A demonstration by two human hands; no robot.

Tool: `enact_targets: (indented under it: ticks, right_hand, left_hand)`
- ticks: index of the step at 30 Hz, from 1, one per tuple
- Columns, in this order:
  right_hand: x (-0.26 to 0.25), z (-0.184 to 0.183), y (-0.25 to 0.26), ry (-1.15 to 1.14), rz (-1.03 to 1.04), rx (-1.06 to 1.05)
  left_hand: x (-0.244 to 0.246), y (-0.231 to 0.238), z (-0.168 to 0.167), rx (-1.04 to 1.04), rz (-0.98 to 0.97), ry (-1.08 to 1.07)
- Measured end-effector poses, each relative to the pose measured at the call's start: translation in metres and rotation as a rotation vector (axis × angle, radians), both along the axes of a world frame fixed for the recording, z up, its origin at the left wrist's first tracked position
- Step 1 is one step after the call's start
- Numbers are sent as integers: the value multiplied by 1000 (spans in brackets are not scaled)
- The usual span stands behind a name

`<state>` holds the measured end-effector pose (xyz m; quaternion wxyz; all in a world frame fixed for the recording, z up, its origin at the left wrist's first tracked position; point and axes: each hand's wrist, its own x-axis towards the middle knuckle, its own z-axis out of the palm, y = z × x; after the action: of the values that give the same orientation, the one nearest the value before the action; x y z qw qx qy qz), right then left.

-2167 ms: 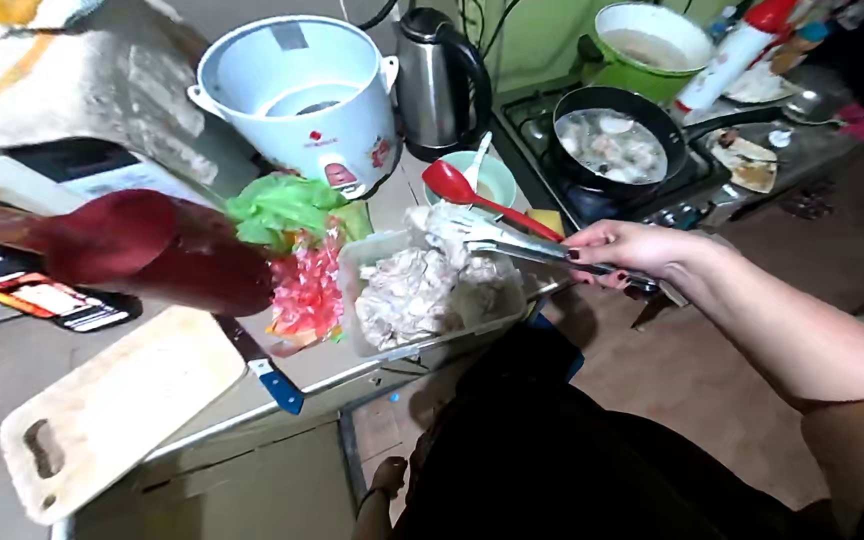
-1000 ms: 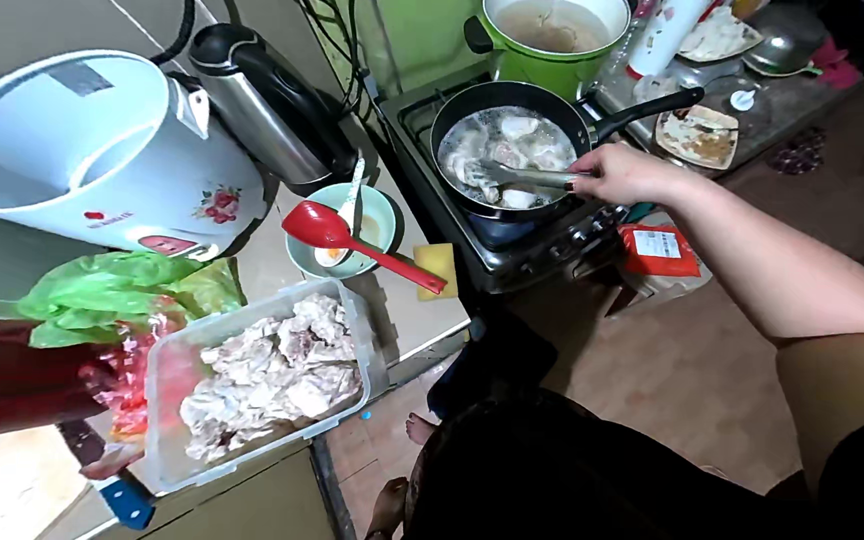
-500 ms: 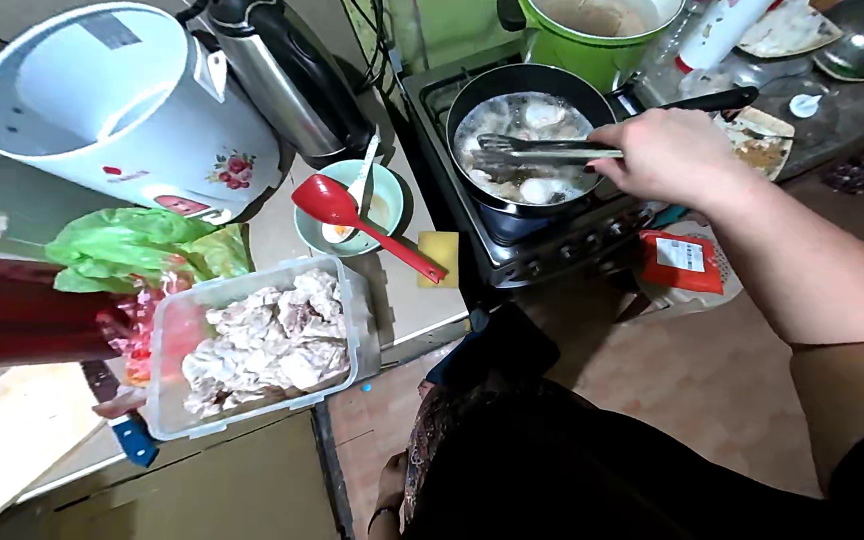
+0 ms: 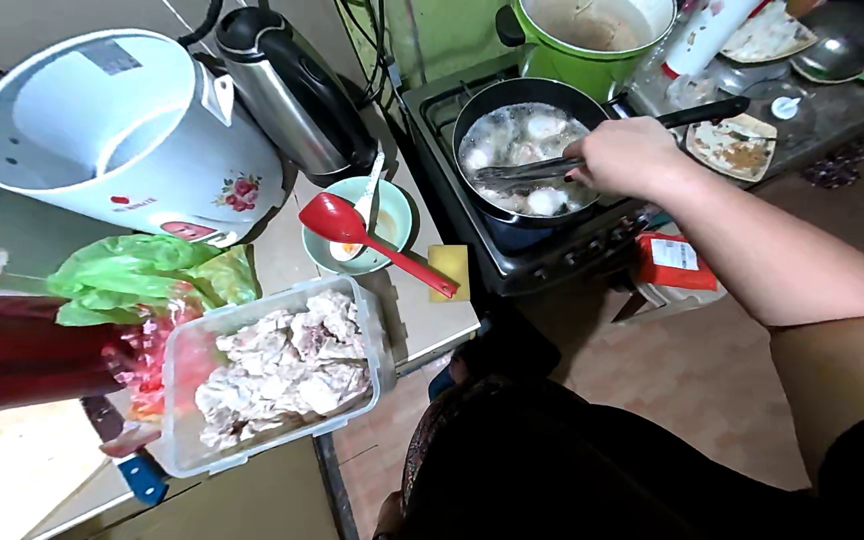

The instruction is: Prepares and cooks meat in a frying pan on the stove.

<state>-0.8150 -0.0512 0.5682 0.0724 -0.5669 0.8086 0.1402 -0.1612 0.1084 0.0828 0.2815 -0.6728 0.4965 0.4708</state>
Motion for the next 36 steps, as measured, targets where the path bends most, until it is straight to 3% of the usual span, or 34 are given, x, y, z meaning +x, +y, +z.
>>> enact_targets:
  ticks: [2,4,6,7,11,15,18,21,26,33,36]
  right_hand:
    - [-5,14,5,16,-23,-29]
    - [-8,26,6,45,-52,-68]
    - [-5,33,-1,76,-84,-89]
    - [-2,35,-5,85,-97,-86]
    - [13,29,-26,82,-75,-38]
    - [33,19,-43,69,-69,15]
    - [40,12,-50,74,-94,23]
    - [41,4,-56,88,-142,-13]
    - [27,0,-68,98,-205,-33]
    - [5,7,-78,81,-320,-29]
    - [-6,24,-70,65,-366,-72]
  left_hand:
    - [1,-12,1,29,-72,16]
    - [14,-26,-30,-16,-107,63]
    - [13,-47,-46,-77,17,127]
    - [3,-61,-37,-89,61,152]
    - [-72,-119,76,-74,151,188]
    - [-98,-138,105,-108,166,205]
    - [-77,-134,71,-76,95,206]
    - [-23,-110,-11,-128,1,210]
    - [-9,-104,8,26,-159,116]
    - [1,-118,-26,-49,32,151]
    - [-27,-139,6,37,44,154]
